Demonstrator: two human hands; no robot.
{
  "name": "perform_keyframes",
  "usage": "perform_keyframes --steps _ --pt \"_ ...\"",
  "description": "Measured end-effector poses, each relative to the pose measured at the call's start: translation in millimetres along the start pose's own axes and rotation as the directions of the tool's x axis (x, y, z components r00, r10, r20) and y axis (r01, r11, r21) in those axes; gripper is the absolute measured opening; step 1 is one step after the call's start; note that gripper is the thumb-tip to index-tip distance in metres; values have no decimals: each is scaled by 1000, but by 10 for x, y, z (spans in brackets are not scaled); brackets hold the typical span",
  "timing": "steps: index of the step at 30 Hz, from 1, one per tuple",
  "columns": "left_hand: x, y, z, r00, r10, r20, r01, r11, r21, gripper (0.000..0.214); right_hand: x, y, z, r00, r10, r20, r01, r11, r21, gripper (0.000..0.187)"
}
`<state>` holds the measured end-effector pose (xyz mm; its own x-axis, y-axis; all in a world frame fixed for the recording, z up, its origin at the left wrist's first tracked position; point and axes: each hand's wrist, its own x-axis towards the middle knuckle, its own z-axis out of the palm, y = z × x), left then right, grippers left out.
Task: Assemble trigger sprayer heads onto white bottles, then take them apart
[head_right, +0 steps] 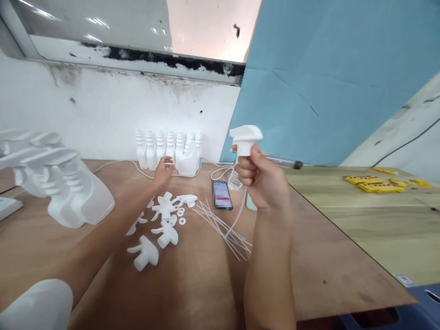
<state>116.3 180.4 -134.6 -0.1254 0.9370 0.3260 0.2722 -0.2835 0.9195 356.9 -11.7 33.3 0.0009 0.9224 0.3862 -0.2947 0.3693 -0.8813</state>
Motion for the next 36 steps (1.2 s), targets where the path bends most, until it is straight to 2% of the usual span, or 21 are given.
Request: perform_keyframes --steps 3,5,7,9,12,14,18,22,24,26,29,34,36 --pt "-342 196 -226 998 17 59 -12 996 -87 27 70 216 105 989 139 50 -132 985 -112 40" --pt "-642 307 -412 981 38 190 7 973 -233 23 104 424 253 983 181 44 -173 974 -143 39" --pt "-943 393 -610 923 78 377 61 937 -344 28 111 654 438 971 236 40 -226 960 -168 42" --pt "-1200 448 -790 869 70 490 125 927 -354 32 86 872 624 948 315 45 -299 932 -205 48" --pt "-1465 457 -956 869 6 495 216 896 -389 35 19 1129 833 896 437 72 -405 875 -266 45" --pt "-1570 408 -985 862 -22 507 294 836 -463 40 -24 1239 903 847 513 140 -453 834 -316 43" --pt "-1663 210 -941 787 -38 615 451 716 -532 53 -105 1348 903 745 616 256 -427 735 -527 42" --pt "-1670 10 -909 706 -44 707 508 727 -462 67 -244 1424 788 740 614 276 -371 714 -593 43" --pt "-1663 -53 -906 705 -32 708 518 705 -484 68 -327 1479 715 734 610 298 -375 731 -571 43" --pt "-1658 -89 -902 723 -18 690 517 676 -524 65 -397 1537 656 729 611 309 -386 740 -552 42" --pt "-1661 -114 -887 731 -12 682 511 672 -536 59 -468 1598 628 737 590 331 -361 757 -545 41" --pt "-1658 -143 -868 742 -121 659 560 653 -510 39 -532 1616 648 705 523 478 -199 794 -574 40" --pt "-1643 -149 -876 735 -147 662 585 630 -510 34 -538 1614 615 722 505 473 -137 775 -617 41"
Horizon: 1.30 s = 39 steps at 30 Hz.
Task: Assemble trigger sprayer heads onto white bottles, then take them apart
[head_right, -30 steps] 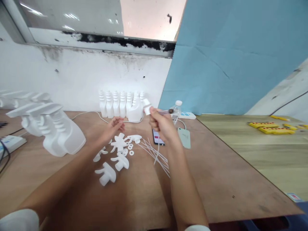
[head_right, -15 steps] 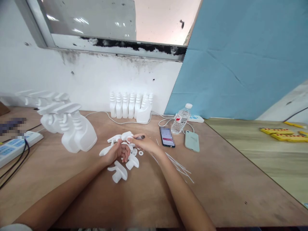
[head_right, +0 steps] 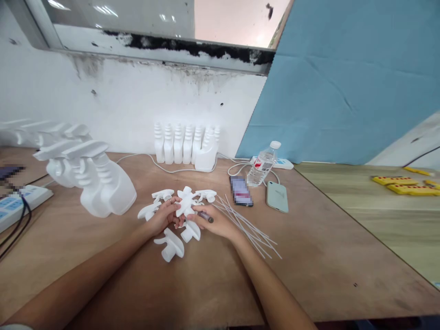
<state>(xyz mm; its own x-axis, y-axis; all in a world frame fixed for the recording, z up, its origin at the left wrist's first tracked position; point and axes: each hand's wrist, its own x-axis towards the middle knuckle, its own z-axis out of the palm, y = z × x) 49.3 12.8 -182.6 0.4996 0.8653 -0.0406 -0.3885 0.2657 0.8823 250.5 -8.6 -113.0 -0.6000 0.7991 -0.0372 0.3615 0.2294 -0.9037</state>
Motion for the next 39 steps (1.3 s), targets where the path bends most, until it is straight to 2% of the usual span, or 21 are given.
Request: perform_keyframes --steps 4,8,11,13,15,17,20,22,27,34,39 --pt "6 38 -30 1000 -11 23 13 996 -86 27 -52 98 -145 974 40 -223 -82 980 -180 43" --pt "0 50 -51 998 -26 55 38 976 -215 25 -93 223 -327 935 0 -354 -131 929 -347 41" --pt "-10 57 -40 996 -18 86 44 950 -310 16 -93 276 -368 845 -125 -519 -144 883 -447 39" --pt "-17 71 -16 995 -28 100 61 936 -348 20 -78 275 -319 789 -199 -581 -104 889 -445 41" --pt "-22 85 12 996 -40 84 67 934 -350 28 -61 246 -207 761 -236 -605 -10 927 -375 43" --pt "-25 91 33 998 -49 45 61 945 -322 31 -52 201 -49 753 -247 -610 96 958 -270 40" --pt "-24 83 39 998 -51 -30 41 961 -274 31 -61 140 203 773 -246 -585 225 968 -110 23" --pt "-22 76 35 996 -55 -75 34 966 -256 30 -70 124 329 784 -269 -560 259 961 -99 15" --pt "-22 78 32 992 -76 -104 48 967 -249 31 -58 154 441 768 -358 -532 191 919 -344 15" --pt "-29 52 30 994 -56 -95 36 980 -197 31 -80 108 469 738 -348 -578 156 921 -356 20" --pt "-32 45 61 993 -59 -102 48 993 -111 33 -41 135 496 745 -337 -576 120 917 -381 25"
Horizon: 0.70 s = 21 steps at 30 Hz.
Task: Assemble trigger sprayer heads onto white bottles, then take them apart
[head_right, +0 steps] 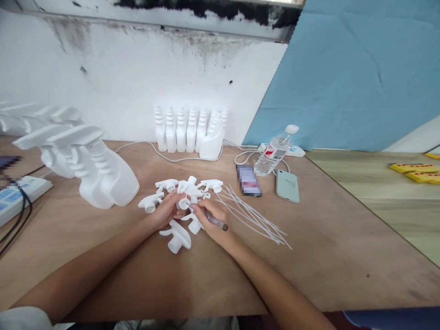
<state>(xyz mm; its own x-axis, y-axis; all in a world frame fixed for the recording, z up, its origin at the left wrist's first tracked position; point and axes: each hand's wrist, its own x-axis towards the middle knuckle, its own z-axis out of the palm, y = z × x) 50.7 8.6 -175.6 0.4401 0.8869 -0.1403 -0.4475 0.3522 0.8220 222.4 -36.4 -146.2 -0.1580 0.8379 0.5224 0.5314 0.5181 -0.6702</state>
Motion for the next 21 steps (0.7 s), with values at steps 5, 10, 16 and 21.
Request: perform_keyframes --steps 5,10,16,21 --pt "-2 -3 33 1000 17 6 -17 999 49 37 -3 61 59 997 77 -29 -78 996 -34 41" --pt "-12 2 47 998 18 53 -22 996 88 41 34 63 59 991 127 52 -131 989 73 42" --pt "-5 24 12 998 34 61 -34 999 -9 35 62 81 145 943 319 97 -329 846 420 35" --pt "6 50 -8 999 33 40 -31 998 -49 35 64 105 199 928 342 150 -365 745 558 32"
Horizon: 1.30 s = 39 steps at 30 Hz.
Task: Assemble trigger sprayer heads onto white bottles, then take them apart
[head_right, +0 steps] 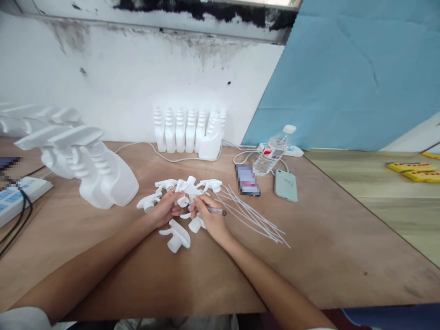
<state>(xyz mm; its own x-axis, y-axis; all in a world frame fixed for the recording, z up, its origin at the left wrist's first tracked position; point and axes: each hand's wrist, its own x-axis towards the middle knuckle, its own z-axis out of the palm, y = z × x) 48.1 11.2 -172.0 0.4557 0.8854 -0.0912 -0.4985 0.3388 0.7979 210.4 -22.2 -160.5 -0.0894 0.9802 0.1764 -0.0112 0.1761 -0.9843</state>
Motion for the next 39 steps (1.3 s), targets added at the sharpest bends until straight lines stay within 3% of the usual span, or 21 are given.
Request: perform_keyframes --steps 5,8,12,15,19,21,24,28,30,35,39 --pt "23 6 -24 999 -45 -9 45 996 -74 32 13 -42 31 996 86 34 -89 989 120 35" --pt "32 14 -38 998 -58 -6 57 993 -101 32 -5 -50 35 996 43 75 -42 999 -8 36" --pt "31 27 -55 997 -77 -7 76 990 -118 31 -9 -38 1 980 -126 156 163 954 -253 33" --pt "34 17 -82 994 -107 -11 105 985 -135 28 19 -9 -42 907 -322 272 405 845 -348 23" --pt "48 -16 -109 979 -195 64 203 964 -173 29 55 30 -86 730 -461 504 679 572 -461 22" --pt "52 -24 -107 972 -216 89 229 957 -178 32 63 28 -90 697 -450 558 717 452 -530 25" --pt "52 -18 -91 969 -225 103 240 956 -171 34 70 8 -89 695 -460 553 716 372 -590 28" --pt "44 -8 -70 975 -214 52 220 959 -180 32 87 18 -119 591 -524 613 795 252 -552 31" --pt "38 -9 -66 980 -197 18 197 962 -186 31 94 35 -148 565 -526 635 811 212 -545 30" --pt "13 7 -56 987 -153 46 159 970 -186 28 91 -12 -231 553 -638 537 804 238 -546 26" --pt "-13 23 -22 994 -96 52 104 980 -169 28 89 -99 -331 660 -676 329 711 420 -564 26"
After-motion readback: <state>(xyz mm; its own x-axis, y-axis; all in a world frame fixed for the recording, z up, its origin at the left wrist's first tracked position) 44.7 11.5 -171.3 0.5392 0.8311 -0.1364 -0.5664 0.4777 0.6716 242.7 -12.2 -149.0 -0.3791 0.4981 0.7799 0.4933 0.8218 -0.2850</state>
